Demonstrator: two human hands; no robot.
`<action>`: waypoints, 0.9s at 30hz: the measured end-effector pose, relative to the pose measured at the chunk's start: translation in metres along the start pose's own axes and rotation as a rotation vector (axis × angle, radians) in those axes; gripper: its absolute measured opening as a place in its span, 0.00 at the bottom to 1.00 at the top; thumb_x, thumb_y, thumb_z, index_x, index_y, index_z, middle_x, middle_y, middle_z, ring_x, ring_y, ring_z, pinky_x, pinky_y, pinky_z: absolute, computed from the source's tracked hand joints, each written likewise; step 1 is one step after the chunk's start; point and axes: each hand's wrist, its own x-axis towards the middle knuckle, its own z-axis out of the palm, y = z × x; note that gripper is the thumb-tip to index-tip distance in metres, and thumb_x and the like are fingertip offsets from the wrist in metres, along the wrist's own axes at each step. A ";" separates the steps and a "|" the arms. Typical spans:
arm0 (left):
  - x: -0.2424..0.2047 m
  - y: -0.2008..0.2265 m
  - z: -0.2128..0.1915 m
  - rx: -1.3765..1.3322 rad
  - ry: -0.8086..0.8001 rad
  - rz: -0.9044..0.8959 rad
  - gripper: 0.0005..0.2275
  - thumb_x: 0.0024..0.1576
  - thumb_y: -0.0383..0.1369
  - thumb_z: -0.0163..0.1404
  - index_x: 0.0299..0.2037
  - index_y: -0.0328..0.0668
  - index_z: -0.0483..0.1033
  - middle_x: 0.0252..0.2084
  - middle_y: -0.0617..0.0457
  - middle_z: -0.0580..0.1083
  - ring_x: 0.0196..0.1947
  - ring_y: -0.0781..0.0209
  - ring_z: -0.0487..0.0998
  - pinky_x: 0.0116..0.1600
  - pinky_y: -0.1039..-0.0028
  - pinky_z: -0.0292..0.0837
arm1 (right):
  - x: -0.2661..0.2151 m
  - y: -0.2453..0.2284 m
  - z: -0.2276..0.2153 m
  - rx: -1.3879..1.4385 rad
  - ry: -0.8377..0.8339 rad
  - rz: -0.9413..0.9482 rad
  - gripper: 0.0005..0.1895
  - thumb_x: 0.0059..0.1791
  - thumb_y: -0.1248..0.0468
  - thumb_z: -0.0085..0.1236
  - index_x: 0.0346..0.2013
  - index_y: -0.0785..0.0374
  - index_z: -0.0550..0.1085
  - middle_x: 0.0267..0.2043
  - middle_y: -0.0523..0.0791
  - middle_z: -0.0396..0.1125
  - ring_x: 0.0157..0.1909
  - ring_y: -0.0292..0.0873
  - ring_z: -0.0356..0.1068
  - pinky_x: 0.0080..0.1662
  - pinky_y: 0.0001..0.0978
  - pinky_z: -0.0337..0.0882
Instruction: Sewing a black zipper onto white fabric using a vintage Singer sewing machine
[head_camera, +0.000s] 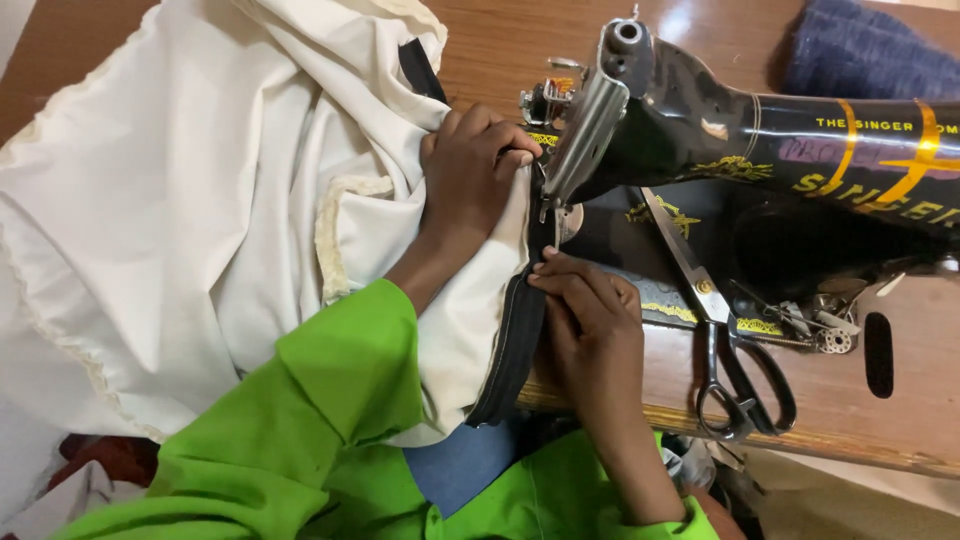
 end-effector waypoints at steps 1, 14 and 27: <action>0.001 -0.001 0.002 -0.001 0.003 -0.002 0.01 0.60 0.47 0.60 0.37 0.77 0.81 0.42 0.71 0.69 0.51 0.65 0.72 0.63 0.60 0.64 | 0.002 0.001 0.000 0.000 -0.002 -0.003 0.09 0.52 0.72 0.63 0.41 0.55 0.83 0.47 0.41 0.79 0.56 0.47 0.80 0.64 0.43 0.69; 0.010 -0.010 0.017 -0.013 0.256 0.094 0.31 0.62 0.66 0.22 0.33 0.71 0.82 0.40 0.67 0.72 0.46 0.56 0.71 0.50 0.55 0.56 | 0.015 0.013 0.000 0.072 -0.135 0.068 0.10 0.53 0.74 0.57 0.43 0.57 0.81 0.54 0.39 0.77 0.68 0.42 0.75 0.58 0.39 0.61; 0.020 -0.014 0.022 0.023 0.220 -0.012 0.04 0.55 0.40 0.55 0.34 0.71 0.82 0.40 0.67 0.72 0.48 0.54 0.71 0.51 0.55 0.58 | 0.026 0.011 0.001 0.049 -0.057 -0.075 0.09 0.56 0.78 0.59 0.46 0.67 0.83 0.53 0.49 0.78 0.61 0.52 0.75 0.67 0.43 0.71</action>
